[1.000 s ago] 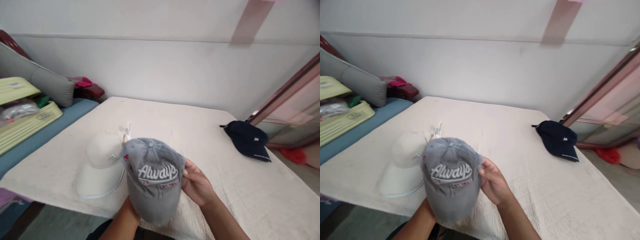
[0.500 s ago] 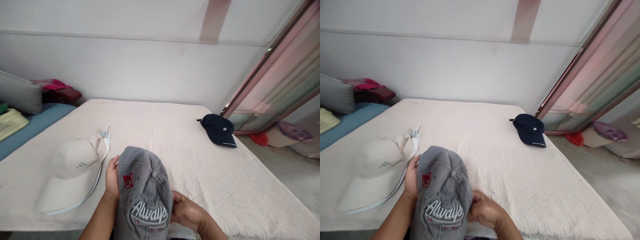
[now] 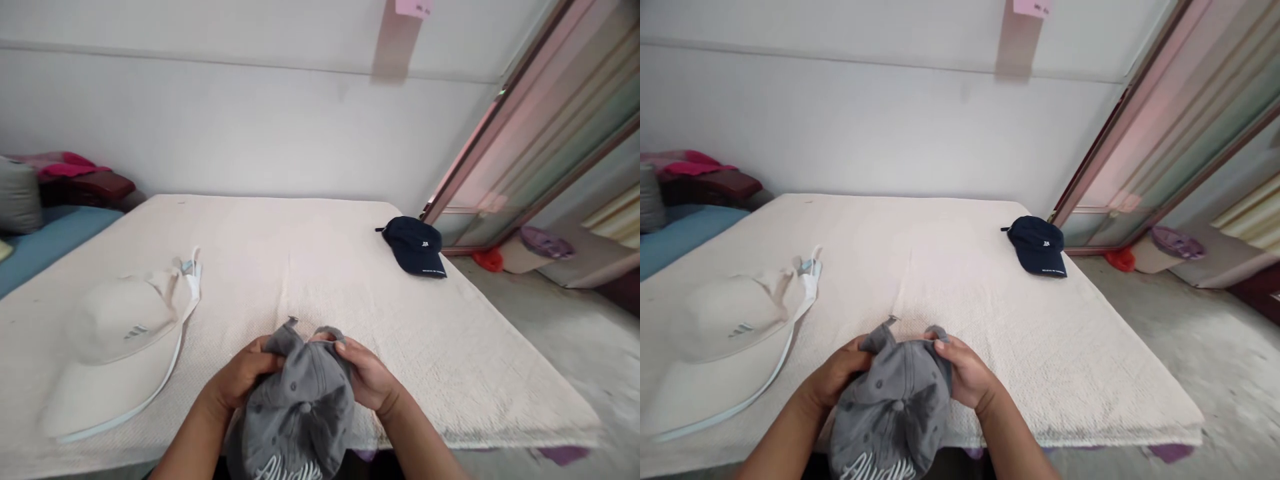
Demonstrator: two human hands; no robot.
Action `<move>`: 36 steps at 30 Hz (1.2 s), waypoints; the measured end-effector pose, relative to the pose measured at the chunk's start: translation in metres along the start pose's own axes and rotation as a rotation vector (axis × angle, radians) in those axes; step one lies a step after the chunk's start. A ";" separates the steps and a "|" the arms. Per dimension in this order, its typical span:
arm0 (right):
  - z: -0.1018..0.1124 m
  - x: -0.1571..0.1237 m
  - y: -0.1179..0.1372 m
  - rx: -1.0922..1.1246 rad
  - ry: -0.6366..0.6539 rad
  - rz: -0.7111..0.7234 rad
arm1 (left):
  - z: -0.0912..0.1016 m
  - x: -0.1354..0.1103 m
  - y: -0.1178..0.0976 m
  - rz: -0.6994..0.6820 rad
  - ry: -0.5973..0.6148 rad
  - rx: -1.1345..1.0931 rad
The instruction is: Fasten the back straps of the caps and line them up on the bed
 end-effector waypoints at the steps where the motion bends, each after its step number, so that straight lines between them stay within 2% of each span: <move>1: 0.003 0.002 0.001 -0.015 -0.055 0.011 | -0.003 0.001 0.001 0.010 -0.009 0.028; 5: 0.014 0.006 0.011 -0.057 -0.241 0.113 | -0.007 0.011 -0.003 -0.038 -0.124 0.151; 9: 0.025 0.003 0.028 -0.122 -0.401 0.244 | 0.002 0.024 -0.001 -0.114 -0.229 0.242; 13: 0.029 -0.003 0.043 -0.407 -0.524 0.395 | 0.016 0.034 0.006 -0.185 -0.367 0.170; 15: 0.026 -0.003 0.045 -0.577 -0.522 0.440 | 0.021 0.035 0.008 -0.206 -0.452 0.092; 17: 0.026 0.000 0.043 -0.670 -0.497 0.449 | 0.019 0.035 0.009 -0.221 -0.487 0.024; 20: 0.029 0.003 0.041 -0.739 -0.487 0.453 | 0.005 0.033 0.008 -0.241 -0.408 -0.056; 23: 0.033 0.004 0.042 -0.624 -0.488 0.434 | -0.006 0.031 0.004 -0.278 -0.330 -0.050; 27: 0.030 0.002 0.044 -0.320 -0.447 0.378 | -0.004 0.032 0.008 -0.238 -0.373 -0.026; 29: 0.025 0.001 0.044 -0.253 -0.389 0.353 | -0.002 0.033 0.012 -0.204 -0.385 -0.074; 36: 0.010 0.002 0.030 -0.400 -0.235 0.204 | -0.014 0.031 0.018 -0.134 -0.287 -0.154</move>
Point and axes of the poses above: each hand's wrist, its own x-axis towards the middle knuckle, its own z-axis out of the back of the hand, y = z × x, the point moved 6 cm from there along x, towards the middle knuckle, and after that the axes turned 5 degrees about -y, right-handed, at the moved point
